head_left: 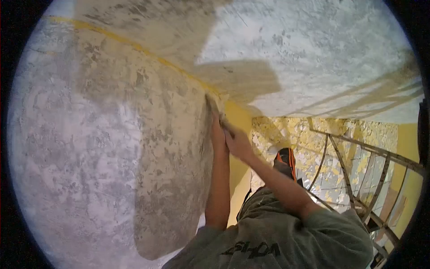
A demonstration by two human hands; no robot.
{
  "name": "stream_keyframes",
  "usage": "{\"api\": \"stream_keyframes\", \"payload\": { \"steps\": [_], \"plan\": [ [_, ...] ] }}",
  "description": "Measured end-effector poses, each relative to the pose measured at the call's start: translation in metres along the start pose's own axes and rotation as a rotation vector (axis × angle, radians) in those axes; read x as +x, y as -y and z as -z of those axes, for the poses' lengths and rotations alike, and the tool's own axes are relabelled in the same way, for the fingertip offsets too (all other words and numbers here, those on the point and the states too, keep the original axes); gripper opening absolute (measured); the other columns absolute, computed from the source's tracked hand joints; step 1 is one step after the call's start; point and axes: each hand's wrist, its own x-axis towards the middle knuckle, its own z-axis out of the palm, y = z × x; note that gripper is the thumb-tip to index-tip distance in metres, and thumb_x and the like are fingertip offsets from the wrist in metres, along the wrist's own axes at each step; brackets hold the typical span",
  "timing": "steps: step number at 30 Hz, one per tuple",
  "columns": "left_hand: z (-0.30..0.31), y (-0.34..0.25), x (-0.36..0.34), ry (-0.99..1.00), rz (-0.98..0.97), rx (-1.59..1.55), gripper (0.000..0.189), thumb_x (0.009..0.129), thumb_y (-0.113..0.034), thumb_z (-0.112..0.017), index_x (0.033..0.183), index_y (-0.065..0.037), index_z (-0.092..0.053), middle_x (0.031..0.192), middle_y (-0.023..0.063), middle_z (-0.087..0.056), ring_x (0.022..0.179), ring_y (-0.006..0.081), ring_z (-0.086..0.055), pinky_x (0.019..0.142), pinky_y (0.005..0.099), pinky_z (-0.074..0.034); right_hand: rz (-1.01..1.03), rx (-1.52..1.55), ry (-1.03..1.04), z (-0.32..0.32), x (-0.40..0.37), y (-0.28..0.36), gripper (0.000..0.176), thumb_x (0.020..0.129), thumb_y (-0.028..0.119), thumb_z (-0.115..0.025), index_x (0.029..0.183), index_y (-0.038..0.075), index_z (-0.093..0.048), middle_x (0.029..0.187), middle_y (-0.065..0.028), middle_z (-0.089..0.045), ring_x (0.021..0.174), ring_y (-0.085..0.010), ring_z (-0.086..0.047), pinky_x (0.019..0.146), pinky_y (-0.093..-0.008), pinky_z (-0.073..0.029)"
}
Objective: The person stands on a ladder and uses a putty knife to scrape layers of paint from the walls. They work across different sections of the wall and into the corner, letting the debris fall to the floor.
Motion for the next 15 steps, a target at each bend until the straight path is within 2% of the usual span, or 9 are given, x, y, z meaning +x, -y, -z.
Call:
{"api": "stream_keyframes", "payload": {
  "steps": [2,5,7,8,10,11,13,14,15],
  "plan": [
    [-0.005,-0.004,0.027,-0.013,0.051,0.248,0.048,0.089,-0.047,-0.044,0.095,-0.002,-0.058,0.085,0.0043,-0.056,0.073,0.0131,-0.054,0.061,0.0278,-0.045,-0.023,0.048,0.004,0.0,0.001,-0.003,0.035,0.089,0.014,-0.043,0.122,0.005,-0.049,0.11,-0.0184,-0.058,0.102,-0.0271,-0.056,0.086,-0.0327,-0.042],
    [-0.014,0.008,-0.004,-0.044,-0.044,-0.01,0.05,0.089,-0.047,-0.044,0.095,0.002,-0.057,0.085,0.0064,-0.056,0.075,0.0138,-0.054,0.063,0.0284,-0.044,-0.135,0.02,0.08,0.006,-0.006,-0.013,0.036,0.089,0.013,-0.043,0.123,0.005,-0.048,0.108,-0.0194,-0.059,0.1,-0.0269,-0.058,0.084,-0.0342,-0.043],
    [0.001,0.019,0.033,-0.002,-0.004,0.004,0.051,0.089,-0.046,-0.044,0.096,0.003,-0.056,0.085,0.0067,-0.056,0.075,0.0142,-0.053,0.064,0.0283,-0.044,0.127,-0.009,-0.018,-0.002,-0.009,-0.028,0.037,0.089,0.013,-0.043,0.124,0.005,-0.046,0.111,-0.0193,-0.058,0.101,-0.0264,-0.057,0.085,-0.0345,-0.042],
    [0.009,0.026,0.044,0.026,0.043,0.01,0.051,0.089,-0.045,-0.045,0.096,0.004,-0.056,0.084,0.007,-0.055,0.075,0.0146,-0.053,0.064,0.0282,-0.044,0.114,-0.008,-0.016,0.0,-0.005,-0.025,0.037,0.089,0.013,-0.043,0.124,0.005,-0.046,0.111,-0.0193,-0.058,0.101,-0.0264,-0.057,0.085,-0.0345,-0.042],
    [-0.003,0.02,0.034,0.003,0.031,0.058,0.051,0.089,-0.045,-0.045,0.096,0.004,-0.056,0.085,0.0068,-0.055,0.075,0.0145,-0.053,0.064,0.028,-0.044,-0.181,0.298,0.075,0.009,0.014,-0.01,0.038,0.088,0.013,-0.044,0.125,0.003,-0.046,0.118,-0.0186,-0.054,0.111,-0.0267,-0.051,0.093,-0.0334,-0.038],
    [-0.015,0.015,0.034,-0.004,0.0,0.1,0.05,0.089,-0.045,-0.045,0.096,0.003,-0.056,0.085,0.0065,-0.055,0.075,0.0143,-0.053,0.063,0.0278,-0.044,-0.17,0.291,0.075,0.012,0.013,-0.011,0.038,0.088,0.013,-0.044,0.125,0.003,-0.046,0.118,-0.0186,-0.054,0.111,-0.0267,-0.051,0.093,-0.0334,-0.038],
    [-0.01,0.018,0.022,0.016,-0.014,0.105,0.051,0.09,-0.046,-0.043,0.098,0.003,-0.056,0.086,0.007,-0.055,0.076,0.0148,-0.053,0.065,0.0278,-0.044,0.005,0.089,0.021,0.009,-0.007,-0.02,0.038,0.088,0.013,-0.045,0.125,0.003,-0.045,0.119,-0.0185,-0.053,0.11,-0.0216,-0.051,0.092,-0.0302,-0.038],
    [-0.009,0.016,0.015,0.011,-0.011,0.038,0.051,0.09,-0.046,-0.042,0.097,0.003,-0.056,0.086,0.007,-0.055,0.076,0.0147,-0.053,0.064,0.0277,-0.044,-0.01,0.009,-0.002,0.0,-0.011,-0.03,0.034,0.088,0.014,-0.045,0.122,0.009,-0.05,0.11,-0.019,-0.058,0.101,-0.0291,-0.057,0.088,-0.0355,-0.043],
    [-0.01,0.014,0.013,0.004,-0.007,-0.035,0.051,0.09,-0.047,-0.042,0.096,0.002,-0.056,0.086,0.007,-0.055,0.075,0.0146,-0.053,0.064,0.0277,-0.044,-0.01,0.012,-0.007,-0.003,0.003,-0.035,0.034,0.088,0.014,-0.045,0.122,0.009,-0.05,0.11,-0.019,-0.058,0.101,-0.0291,-0.057,0.088,-0.0355,-0.043]
  ]
}}
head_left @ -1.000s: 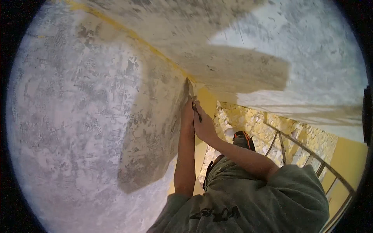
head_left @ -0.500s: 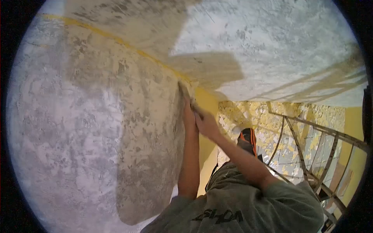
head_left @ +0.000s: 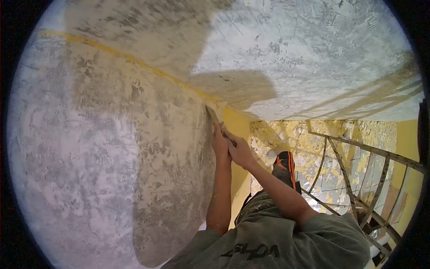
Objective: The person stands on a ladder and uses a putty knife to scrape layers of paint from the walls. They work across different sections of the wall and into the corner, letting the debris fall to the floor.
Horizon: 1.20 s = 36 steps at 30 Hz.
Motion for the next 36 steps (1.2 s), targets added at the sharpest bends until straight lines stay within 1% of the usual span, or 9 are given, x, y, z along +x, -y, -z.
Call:
{"api": "stream_keyframes", "payload": {
  "steps": [4,9,14,18,21,25,30,33,36],
  "plan": [
    [0.006,0.014,0.041,-0.033,0.081,0.246,0.054,0.089,-0.047,-0.044,0.108,0.003,-0.053,0.095,0.0092,-0.057,0.083,0.0151,-0.054,0.069,0.0281,-0.044,-0.178,0.097,0.063,0.013,0.011,0.009,0.035,0.087,0.012,-0.045,0.122,0.01,-0.05,0.108,-0.0208,-0.058,0.1,-0.0312,-0.057,0.088,-0.0357,-0.043],
    [0.008,0.025,0.019,-0.043,0.002,0.055,0.059,0.087,-0.05,-0.045,0.104,0.005,-0.055,0.096,0.0125,-0.057,0.085,0.0172,-0.054,0.073,0.0274,-0.043,0.113,-0.065,-0.039,0.001,-0.003,-0.022,0.036,0.087,0.012,-0.043,0.122,0.007,-0.049,0.105,-0.0204,-0.059,0.095,-0.027,-0.06,0.083,-0.0339,-0.045],
    [-0.004,0.029,0.022,-0.088,0.106,0.204,0.061,0.086,-0.051,-0.046,0.107,0.006,-0.055,0.095,0.0129,-0.057,0.086,0.0196,-0.055,0.076,0.0294,-0.044,-0.214,0.218,0.07,0.008,0.009,-0.037,0.037,0.089,0.011,-0.044,0.125,0.007,-0.047,0.111,-0.0147,-0.058,0.101,-0.0191,-0.056,0.086,-0.0285,-0.042],
    [0.025,0.062,0.049,-0.196,0.082,0.079,0.055,0.087,-0.049,-0.047,0.093,0.004,-0.058,0.082,0.0089,-0.057,0.074,0.0185,-0.053,0.065,0.0302,-0.043,0.164,-0.124,-0.099,-0.007,-0.002,-0.052,0.037,0.09,0.015,-0.043,0.125,0.008,-0.047,0.092,-0.0096,-0.063,0.069,-0.0146,-0.056,0.065,-0.0266,-0.046],
    [0.022,0.061,0.08,-0.067,0.101,0.375,0.06,0.086,-0.052,-0.046,0.098,0.005,-0.058,0.085,0.0088,-0.058,0.073,0.0174,-0.053,0.066,0.0301,-0.043,-0.33,0.058,0.085,0.007,0.022,-0.033,0.036,0.089,0.013,-0.042,0.123,0.009,-0.049,0.104,-0.0156,-0.062,0.091,-0.0251,-0.061,0.08,-0.033,-0.045],
    [0.036,0.08,0.032,-0.186,0.008,0.215,0.06,0.087,-0.053,-0.042,0.098,0.004,-0.058,0.084,0.0094,-0.058,0.075,0.0165,-0.053,0.068,0.029,-0.043,0.095,-0.077,-0.01,0.001,-0.021,-0.059,0.036,0.088,0.012,-0.042,0.122,0.005,-0.049,0.106,-0.0166,-0.061,0.094,-0.022,-0.06,0.081,-0.0323,-0.044],
    [0.03,0.059,0.066,-0.008,0.182,0.308,0.058,0.088,-0.051,-0.041,0.097,0.003,-0.057,0.086,0.0078,-0.057,0.077,0.017,-0.054,0.068,0.0297,-0.044,-0.145,0.252,-0.048,-0.011,0.011,-0.046,0.036,0.089,0.021,-0.044,0.123,0.008,-0.048,0.113,-0.0175,-0.057,0.106,-0.0273,-0.054,0.09,-0.0356,-0.04],
    [0.048,0.088,0.085,0.097,0.255,0.246,0.053,0.088,-0.047,-0.044,0.099,0.003,-0.056,0.087,0.0077,-0.057,0.077,0.0173,-0.054,0.065,0.0307,-0.044,-0.326,0.118,-0.093,-0.007,0.014,-0.043,0.034,0.091,0.027,-0.041,0.113,0.006,-0.055,0.087,-0.0175,-0.063,0.072,-0.0248,-0.062,0.065,-0.0352,-0.048],
    [0.081,0.143,0.039,-0.184,0.322,0.262,0.042,0.086,-0.039,-0.05,0.096,0.001,-0.056,0.087,0.0094,-0.058,0.077,0.0184,-0.057,0.063,0.0331,-0.047,-0.81,0.459,0.169,-0.007,-0.02,-0.098,0.032,0.093,0.032,-0.035,0.089,0.01,-0.058,0.049,-0.0046,-0.042,0.033,-0.014,-0.033,0.032,-0.0303,-0.026]
  ]
}}
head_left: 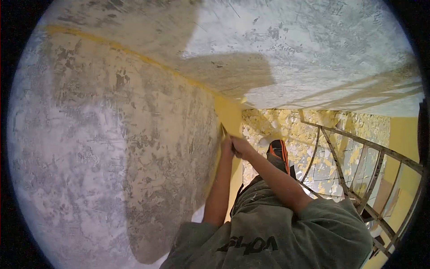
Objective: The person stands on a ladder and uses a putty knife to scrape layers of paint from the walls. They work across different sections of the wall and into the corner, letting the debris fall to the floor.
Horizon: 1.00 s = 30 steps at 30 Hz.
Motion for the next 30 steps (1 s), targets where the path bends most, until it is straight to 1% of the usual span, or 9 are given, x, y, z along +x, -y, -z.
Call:
{"api": "stream_keyframes", "payload": {
  "steps": [2,5,11,17,21,26,27,29,30],
  "plan": [
    [0.035,0.06,0.008,0.094,0.221,-0.08,0.035,0.086,-0.036,-0.049,0.09,-0.003,-0.057,0.082,0.009,-0.059,0.071,0.0194,-0.058,0.061,0.0339,-0.048,-0.162,-0.014,0.061,0.011,-0.008,-0.039,0.028,0.093,0.031,-0.032,0.089,0.013,-0.054,0.044,0.0001,-0.032,0.03,-0.0104,-0.023,0.03,-0.0281,-0.017],
    [0.05,0.077,-0.012,0.16,0.278,-0.119,0.033,0.087,-0.038,-0.048,0.085,-0.006,-0.056,0.077,0.0071,-0.058,0.066,0.0184,-0.057,0.057,0.0338,-0.048,-0.305,-0.004,0.076,0.015,-0.028,-0.048,0.029,0.092,0.026,-0.036,0.112,0.018,-0.055,0.049,0.0029,-0.039,0.034,-0.0073,-0.03,0.032,-0.0243,-0.023],
    [0.043,0.013,-0.04,0.17,0.253,-0.213,0.025,0.087,-0.038,-0.049,0.081,-0.014,-0.057,0.069,0.001,-0.056,0.056,0.0134,-0.054,0.045,0.0296,-0.042,-0.031,0.171,0.129,0.0,-0.04,-0.029,0.026,0.09,0.026,-0.041,0.111,0.018,-0.055,0.055,0.0036,-0.043,0.039,-0.0064,-0.034,0.034,-0.0229,-0.026],
    [0.018,-0.016,-0.074,0.328,0.172,-0.614,0.028,0.09,-0.032,-0.047,0.094,-0.005,-0.052,0.101,0.0077,-0.057,0.107,0.0201,-0.051,0.091,0.0325,-0.044,-0.105,0.075,0.127,0.006,-0.073,0.014,0.026,0.087,0.02,-0.044,0.109,0.012,-0.055,0.065,0.0004,-0.047,0.04,-0.0047,-0.034,0.032,-0.0185,-0.021],
    [0.029,-0.004,-0.058,0.34,0.191,-0.651,0.025,0.089,-0.031,-0.049,0.093,-0.008,-0.053,0.101,0.0069,-0.058,0.098,0.0194,-0.055,0.082,0.0334,-0.048,-0.129,0.112,0.181,0.007,-0.066,0.014,0.026,0.087,0.02,-0.044,0.108,0.01,-0.054,0.062,-0.0008,-0.046,0.038,-0.0063,-0.034,0.032,-0.0209,-0.022],
    [0.059,0.017,0.036,0.923,0.207,-0.632,0.031,0.093,-0.033,-0.038,0.085,-0.008,-0.056,0.08,0.0054,-0.058,0.075,0.0184,-0.056,0.071,0.0325,-0.047,-0.016,-0.252,0.027,-0.019,-0.013,0.008,0.034,0.087,0.019,-0.037,0.115,0.01,-0.052,0.065,-0.0088,-0.054,0.036,-0.0201,-0.04,0.034,-0.0306,-0.033],
    [0.05,0.014,0.024,0.923,0.211,-0.625,0.031,0.093,-0.033,-0.038,0.085,-0.008,-0.056,0.08,0.0054,-0.058,0.075,0.0184,-0.056,0.071,0.0325,-0.047,-0.016,-0.245,0.024,-0.017,-0.019,0.011,0.034,0.087,0.019,-0.037,0.115,0.01,-0.052,0.065,-0.0088,-0.054,0.036,-0.0201,-0.04,0.034,-0.0306,-0.033],
    [0.026,0.008,-0.014,0.272,0.206,-0.567,0.032,0.093,-0.031,-0.036,0.077,-0.01,-0.054,0.075,0.0045,-0.056,0.069,0.0169,-0.055,0.063,0.0309,-0.047,0.057,-0.121,0.02,-0.009,-0.047,0.024,0.025,0.084,0.019,-0.046,0.1,0.006,-0.059,0.05,0.0004,-0.039,0.036,-0.0087,-0.031,0.033,-0.0261,-0.021],
    [0.027,0.006,-0.018,0.274,0.204,-0.556,0.032,0.093,-0.031,-0.036,0.077,-0.01,-0.054,0.075,0.0045,-0.056,0.069,0.0169,-0.055,0.063,0.0309,-0.047,0.061,-0.11,0.02,-0.005,-0.054,0.031,0.025,0.084,0.019,-0.046,0.1,0.006,-0.059,0.05,0.0004,-0.039,0.036,-0.0087,-0.031,0.033,-0.0261,-0.021]
  ]
}}
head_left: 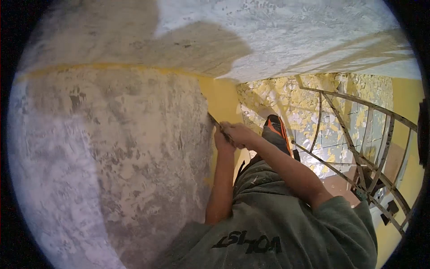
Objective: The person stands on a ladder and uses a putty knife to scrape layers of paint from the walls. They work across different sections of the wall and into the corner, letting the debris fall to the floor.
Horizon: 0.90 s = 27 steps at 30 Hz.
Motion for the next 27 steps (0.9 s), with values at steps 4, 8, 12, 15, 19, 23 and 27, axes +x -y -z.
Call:
{"api": "stream_keyframes", "payload": {
  "steps": [4,8,12,15,19,23,27],
  "plan": [
    [0.012,-0.01,0.013,0.166,0.084,-0.036,0.035,0.093,-0.036,-0.033,0.077,-0.011,-0.052,0.071,0.0025,-0.054,0.065,0.0179,-0.054,0.058,0.0334,-0.046,-0.097,-0.032,0.117,0.005,0.014,-0.008,0.025,0.082,0.021,-0.047,0.1,0.007,-0.059,0.049,0.0009,-0.036,0.035,-0.0086,-0.03,0.032,-0.0259,-0.021],
    [-0.003,0.001,0.011,0.317,0.082,-0.053,0.034,0.093,-0.038,-0.032,0.081,-0.012,-0.052,0.07,0.002,-0.054,0.063,0.0187,-0.054,0.057,0.0331,-0.047,-0.253,0.024,0.188,0.033,0.031,-0.007,0.03,0.082,0.021,-0.047,0.107,0.01,-0.058,0.05,0.0004,-0.037,0.034,-0.0091,-0.031,0.032,-0.0251,-0.022],
    [-0.032,-0.018,-0.019,-0.056,0.076,-0.014,0.031,0.093,-0.035,-0.033,0.084,-0.013,-0.053,0.074,0.003,-0.055,0.065,0.0188,-0.054,0.056,0.0327,-0.046,-0.142,-0.076,0.205,0.021,0.003,0.018,0.022,0.084,0.023,-0.043,0.08,0.005,-0.055,0.047,-0.001,-0.038,0.033,-0.0096,-0.031,0.032,-0.0262,-0.023],
    [-0.008,-0.026,0.017,-0.097,0.192,0.31,0.03,0.089,-0.038,-0.042,0.085,-0.01,-0.055,0.073,0.0032,-0.057,0.063,0.0154,-0.053,0.058,0.0335,-0.047,-0.204,0.01,0.17,0.017,0.041,0.006,0.027,0.085,0.026,-0.043,0.083,0.004,-0.057,0.046,-0.001,-0.037,0.032,-0.0098,-0.03,0.032,-0.0274,-0.021],
    [-0.028,-0.003,-0.008,0.012,0.002,0.202,0.031,0.091,-0.036,-0.037,0.088,-0.01,-0.053,0.078,0.0049,-0.056,0.069,0.0182,-0.054,0.062,0.0357,-0.047,0.012,-0.115,0.189,0.034,0.037,-0.013,0.031,0.084,0.027,-0.045,0.1,0.005,-0.061,0.047,0.0,-0.036,0.033,-0.0093,-0.029,0.032,-0.0279,-0.021],
    [-0.023,-0.014,-0.008,-0.139,0.099,-0.086,0.034,0.091,-0.038,-0.038,0.082,-0.01,-0.055,0.074,0.0043,-0.055,0.062,0.0202,-0.052,0.051,0.0373,-0.045,-0.18,-0.076,0.194,0.024,-0.001,0.019,0.029,0.084,0.027,-0.047,0.1,0.007,-0.061,0.046,0.0006,-0.034,0.033,-0.0093,-0.028,0.032,-0.0262,-0.021],
    [-0.015,-0.015,0.041,-0.076,0.069,0.259,0.031,0.092,-0.033,-0.037,0.082,-0.008,-0.054,0.076,0.0059,-0.055,0.068,0.0189,-0.053,0.056,0.0384,-0.046,0.117,-0.172,0.158,0.029,0.066,-0.028,0.023,0.088,0.02,-0.044,0.096,0.007,-0.061,0.047,0.0,-0.036,0.033,-0.0098,-0.031,0.033,-0.0249,-0.023]
  ]
}}
